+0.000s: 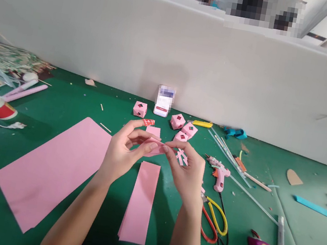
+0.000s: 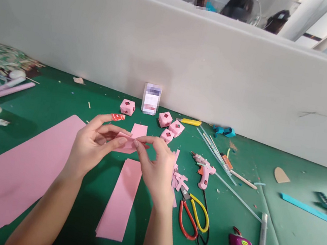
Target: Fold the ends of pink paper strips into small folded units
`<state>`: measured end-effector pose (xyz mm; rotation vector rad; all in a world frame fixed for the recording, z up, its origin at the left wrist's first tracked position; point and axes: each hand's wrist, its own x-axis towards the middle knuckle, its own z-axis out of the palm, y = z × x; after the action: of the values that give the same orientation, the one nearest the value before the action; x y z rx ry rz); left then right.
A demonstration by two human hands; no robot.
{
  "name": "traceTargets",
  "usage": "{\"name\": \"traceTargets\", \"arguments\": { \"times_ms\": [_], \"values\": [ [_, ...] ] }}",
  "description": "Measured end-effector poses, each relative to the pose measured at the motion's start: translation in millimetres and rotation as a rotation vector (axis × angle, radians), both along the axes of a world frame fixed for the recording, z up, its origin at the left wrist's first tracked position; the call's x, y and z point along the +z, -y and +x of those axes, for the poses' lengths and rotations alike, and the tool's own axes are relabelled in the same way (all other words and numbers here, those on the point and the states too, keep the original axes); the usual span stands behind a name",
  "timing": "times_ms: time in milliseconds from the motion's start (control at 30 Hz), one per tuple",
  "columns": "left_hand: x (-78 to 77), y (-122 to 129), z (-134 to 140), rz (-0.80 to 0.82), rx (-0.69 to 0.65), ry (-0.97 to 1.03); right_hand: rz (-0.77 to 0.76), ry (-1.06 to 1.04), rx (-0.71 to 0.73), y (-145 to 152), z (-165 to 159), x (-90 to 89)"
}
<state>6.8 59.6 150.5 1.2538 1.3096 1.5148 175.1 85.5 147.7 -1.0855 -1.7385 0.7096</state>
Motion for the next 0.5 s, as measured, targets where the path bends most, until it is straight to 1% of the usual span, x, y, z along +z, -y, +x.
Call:
{"name": "traceTargets", "arguments": {
  "times_ms": [133,233,333,433,500],
  "values": [
    [0.7,-1,1,-0.005,0.019,-0.028,-0.044,-0.01,0.025,0,0,0.6],
    [-1.9,-2,-1,-0.024,0.031,-0.042,-0.078,-0.051,0.046,-1,-1,-0.7],
    [-6.8,-4,-4,-0.072,-0.021,-0.061,-0.115,-0.116,0.032,-2,-3,-3.5],
    [-11.1,-5,-5,-0.126,-0.089,-0.079,-0.135,-0.132,-0.005,-3,-4,-6.3],
    [-12.3,-5,-5,-0.131,-0.083,-0.094,-0.148,-0.132,-0.021,-4,-4,-7.8]
  ]
}}
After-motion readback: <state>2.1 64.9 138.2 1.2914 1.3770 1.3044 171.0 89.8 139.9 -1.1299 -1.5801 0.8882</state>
